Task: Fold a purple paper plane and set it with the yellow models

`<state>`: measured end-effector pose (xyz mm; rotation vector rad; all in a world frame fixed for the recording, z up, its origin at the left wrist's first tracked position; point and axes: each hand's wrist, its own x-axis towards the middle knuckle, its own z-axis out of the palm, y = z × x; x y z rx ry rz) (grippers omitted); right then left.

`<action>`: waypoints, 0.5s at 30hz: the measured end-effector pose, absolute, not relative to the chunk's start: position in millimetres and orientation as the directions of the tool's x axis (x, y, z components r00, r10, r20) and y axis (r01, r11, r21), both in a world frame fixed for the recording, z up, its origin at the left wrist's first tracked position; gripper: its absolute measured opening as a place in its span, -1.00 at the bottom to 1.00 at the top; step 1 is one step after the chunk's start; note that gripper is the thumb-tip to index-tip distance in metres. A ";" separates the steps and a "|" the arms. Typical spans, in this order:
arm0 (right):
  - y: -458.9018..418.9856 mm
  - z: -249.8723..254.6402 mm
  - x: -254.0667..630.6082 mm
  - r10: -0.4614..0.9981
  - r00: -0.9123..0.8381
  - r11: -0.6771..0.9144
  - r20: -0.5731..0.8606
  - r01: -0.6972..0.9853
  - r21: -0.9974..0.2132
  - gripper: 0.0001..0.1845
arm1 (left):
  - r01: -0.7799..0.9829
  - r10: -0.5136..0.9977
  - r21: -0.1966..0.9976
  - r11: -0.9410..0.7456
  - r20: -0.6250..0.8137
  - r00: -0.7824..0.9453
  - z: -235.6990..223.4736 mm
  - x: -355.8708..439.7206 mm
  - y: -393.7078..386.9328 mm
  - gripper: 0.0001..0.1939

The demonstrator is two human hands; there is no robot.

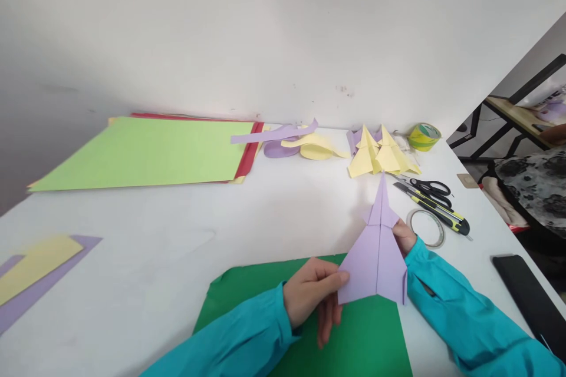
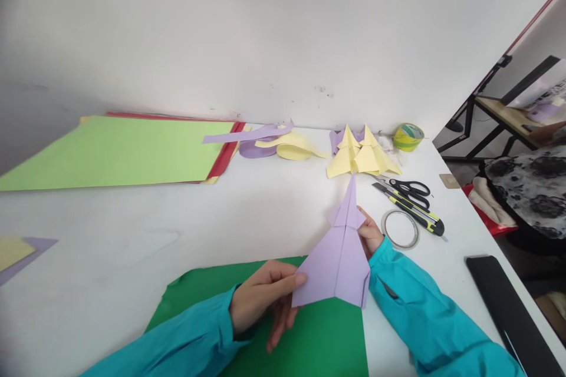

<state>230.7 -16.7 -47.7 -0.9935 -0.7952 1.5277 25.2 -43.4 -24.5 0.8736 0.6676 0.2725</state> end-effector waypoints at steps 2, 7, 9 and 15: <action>-16.1 -45.6 230.1 0.986 -0.029 -0.161 -0.167 -0.472 -0.867 -0.56 | 0.126 0.602 0.826 0.550 -0.496 0.626 -21.0 27.1 -42.9 -0.54; -18.8 -43.0 224.9 0.986 -0.003 -0.138 -0.164 -0.554 -0.821 -0.56 | 0.265 0.826 0.906 0.329 -0.412 0.384 -13.4 29.1 -44.6 -0.66; -20.0 -42.6 223.2 0.987 -0.008 -0.139 -0.163 -0.566 -0.813 -0.59 | 0.198 0.826 0.919 0.342 -0.394 0.402 -9.9 28.5 -43.4 -0.65; -10.2 -29.9 220.5 0.994 -0.052 -0.110 -0.097 -0.537 -0.837 -0.64 | -0.130 0.683 0.786 0.605 -0.428 0.593 9.3 18.7 -29.9 -0.60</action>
